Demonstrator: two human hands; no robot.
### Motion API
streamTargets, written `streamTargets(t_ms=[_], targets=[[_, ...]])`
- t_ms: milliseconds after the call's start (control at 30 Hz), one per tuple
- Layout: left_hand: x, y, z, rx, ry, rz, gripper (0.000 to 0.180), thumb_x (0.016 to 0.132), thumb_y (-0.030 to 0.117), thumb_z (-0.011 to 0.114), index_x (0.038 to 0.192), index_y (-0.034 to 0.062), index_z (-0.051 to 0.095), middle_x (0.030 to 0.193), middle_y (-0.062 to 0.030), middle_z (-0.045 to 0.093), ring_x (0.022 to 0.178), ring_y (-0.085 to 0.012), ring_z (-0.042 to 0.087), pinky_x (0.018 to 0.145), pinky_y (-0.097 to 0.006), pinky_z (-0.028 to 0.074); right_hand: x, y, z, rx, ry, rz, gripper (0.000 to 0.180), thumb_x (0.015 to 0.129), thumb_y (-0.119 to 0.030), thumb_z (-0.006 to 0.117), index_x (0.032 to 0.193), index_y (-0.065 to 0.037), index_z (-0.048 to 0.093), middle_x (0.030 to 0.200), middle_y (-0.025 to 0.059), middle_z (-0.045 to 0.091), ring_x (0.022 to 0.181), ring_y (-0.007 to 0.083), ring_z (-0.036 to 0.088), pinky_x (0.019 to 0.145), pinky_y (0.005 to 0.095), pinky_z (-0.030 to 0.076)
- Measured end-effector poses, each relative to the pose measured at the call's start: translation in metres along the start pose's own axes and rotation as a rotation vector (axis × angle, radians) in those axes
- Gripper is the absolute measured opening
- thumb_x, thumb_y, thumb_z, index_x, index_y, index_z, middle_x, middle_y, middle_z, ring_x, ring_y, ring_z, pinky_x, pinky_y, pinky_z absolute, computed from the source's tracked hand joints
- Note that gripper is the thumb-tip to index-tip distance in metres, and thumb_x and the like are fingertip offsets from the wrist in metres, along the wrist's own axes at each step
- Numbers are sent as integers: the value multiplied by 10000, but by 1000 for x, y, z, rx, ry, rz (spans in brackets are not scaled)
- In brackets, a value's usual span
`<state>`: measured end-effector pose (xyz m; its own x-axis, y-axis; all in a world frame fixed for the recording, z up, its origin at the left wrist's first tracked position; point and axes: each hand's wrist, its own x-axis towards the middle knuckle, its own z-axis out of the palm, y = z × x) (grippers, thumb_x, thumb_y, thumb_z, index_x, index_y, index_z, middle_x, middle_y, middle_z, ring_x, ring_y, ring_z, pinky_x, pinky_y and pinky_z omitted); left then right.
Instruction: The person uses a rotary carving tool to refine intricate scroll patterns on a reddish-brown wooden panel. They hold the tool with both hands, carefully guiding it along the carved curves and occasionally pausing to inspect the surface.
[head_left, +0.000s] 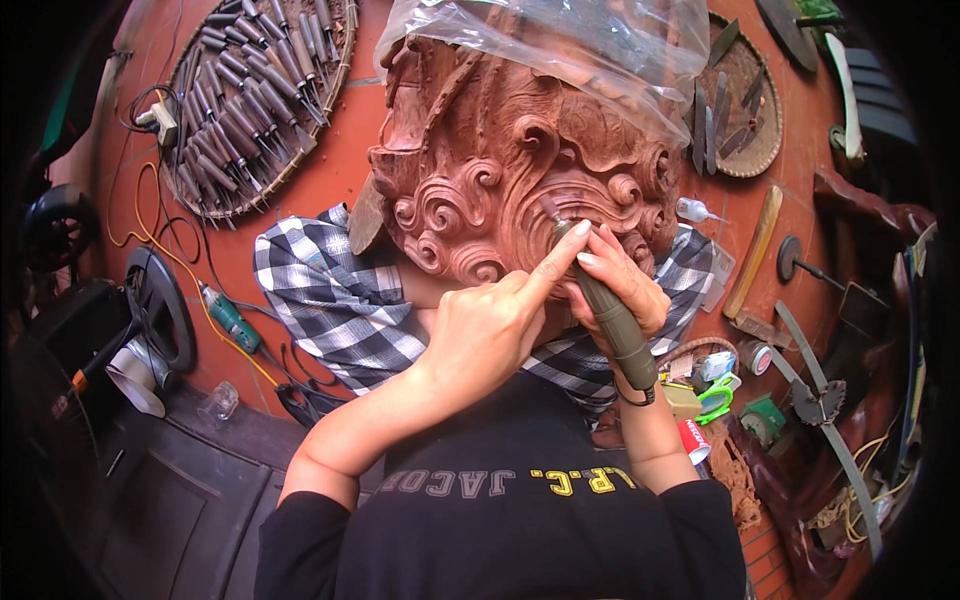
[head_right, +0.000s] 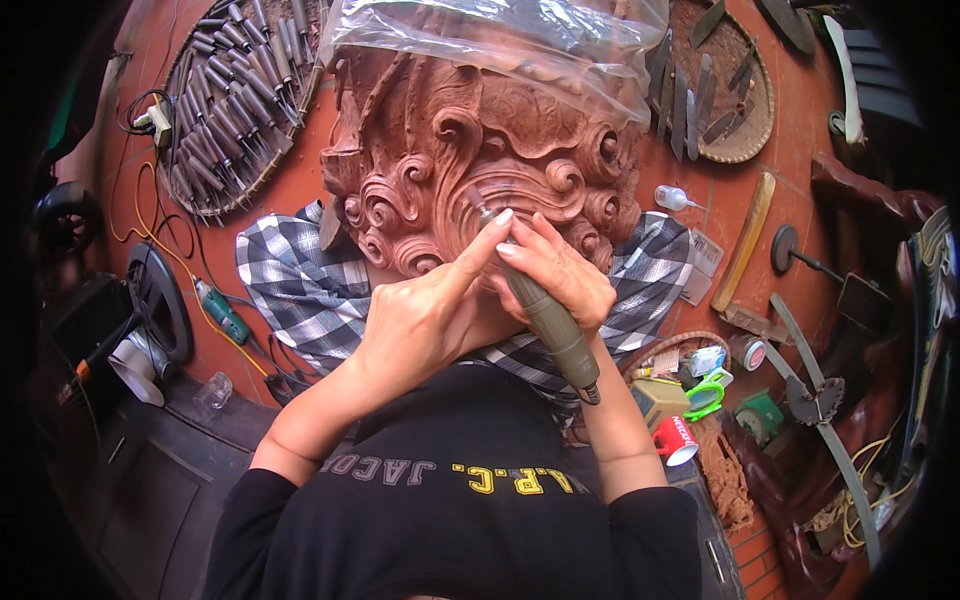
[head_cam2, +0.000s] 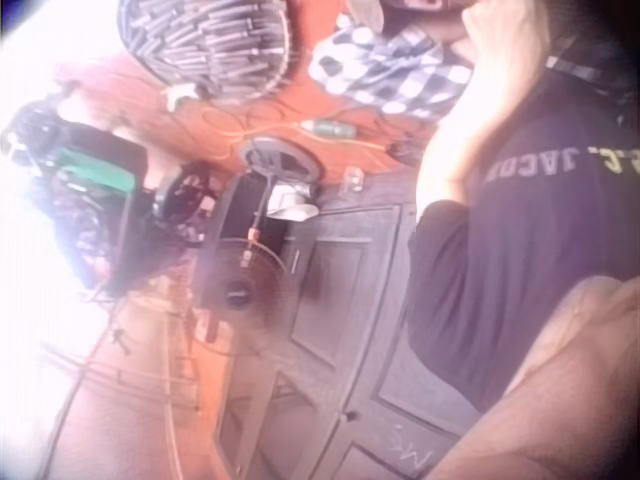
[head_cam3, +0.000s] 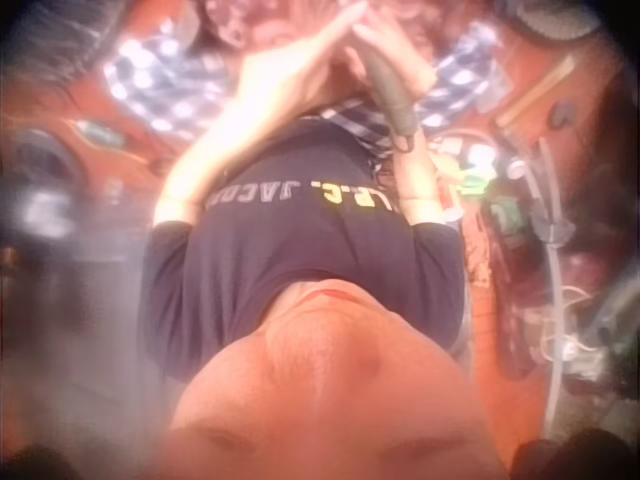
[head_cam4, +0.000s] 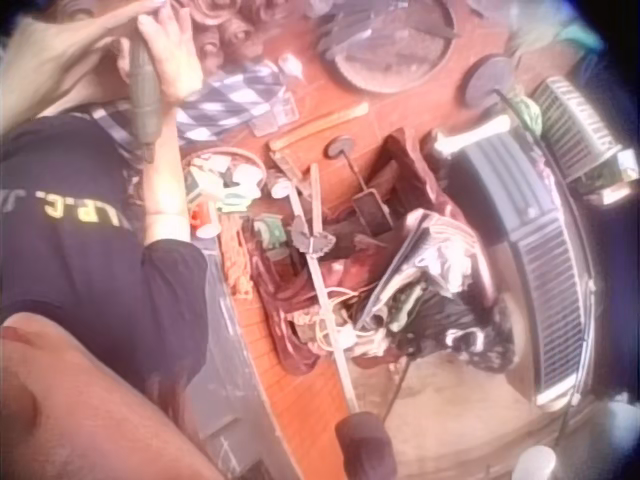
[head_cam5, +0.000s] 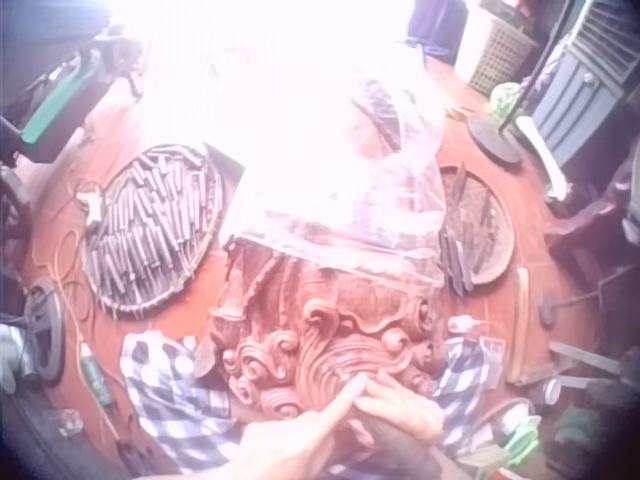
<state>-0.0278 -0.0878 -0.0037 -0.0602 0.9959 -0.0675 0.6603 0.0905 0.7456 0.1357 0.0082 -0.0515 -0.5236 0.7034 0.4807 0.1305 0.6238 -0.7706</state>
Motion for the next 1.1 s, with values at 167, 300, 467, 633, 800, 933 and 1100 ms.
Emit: streamTargets(t_ms=[167,300,467,633,800,933,1100], targets=[[-11,4,-2,-37,32,-21,841,831,17,638,1602,158,332,707,-83,595,562,-259,632,529,-397,523,6,-10,-6,16,-126,37,375,744,-35,834,1107,-24,738,1040,188,762,1054,314,738,987,479,567],[-11,6,-2,-49,53,-13,833,835,18,633,1601,148,331,716,-86,598,572,-259,636,538,-396,527,13,-19,-9,15,-153,67,387,742,-27,835,1116,-18,734,1062,188,758,1056,321,736,992,480,563],[6,8,-9,-55,-35,-43,744,858,2,630,1557,126,405,944,-160,732,713,-311,714,602,-410,561,13,-20,-10,9,-50,137,382,750,-8,827,1118,1,726,1078,183,752,1079,323,728,1013,477,553],[19,10,-2,-24,-38,30,778,836,13,643,1563,144,400,799,-119,690,633,-278,683,563,-399,548,8,-31,-16,-99,14,260,401,768,33,803,1155,5,702,1112,178,746,1117,330,711,1031,460,540],[25,13,6,-59,-27,40,794,833,19,645,1570,167,391,742,-102,653,596,-264,664,546,-403,539,-3,-38,-14,-116,88,405,411,771,46,800,1167,2,702,1190,199,725,1184,342,675,1032,412,532],[20,13,-1,-17,-48,4,793,833,13,636,1570,180,393,747,-109,659,610,-268,674,549,-403,543,-4,-36,-12,-55,66,423,413,770,45,802,1168,7,700,1201,222,714,1184,348,674,1020,407,541],[8,8,-5,-26,-38,-40,788,837,10,632,1569,172,391,843,-136,706,671,-297,701,590,-412,557,0,-30,-8,31,-4,345,422,755,21,822,1161,0,708,1190,231,716,1167,348,684,987,401,564]])
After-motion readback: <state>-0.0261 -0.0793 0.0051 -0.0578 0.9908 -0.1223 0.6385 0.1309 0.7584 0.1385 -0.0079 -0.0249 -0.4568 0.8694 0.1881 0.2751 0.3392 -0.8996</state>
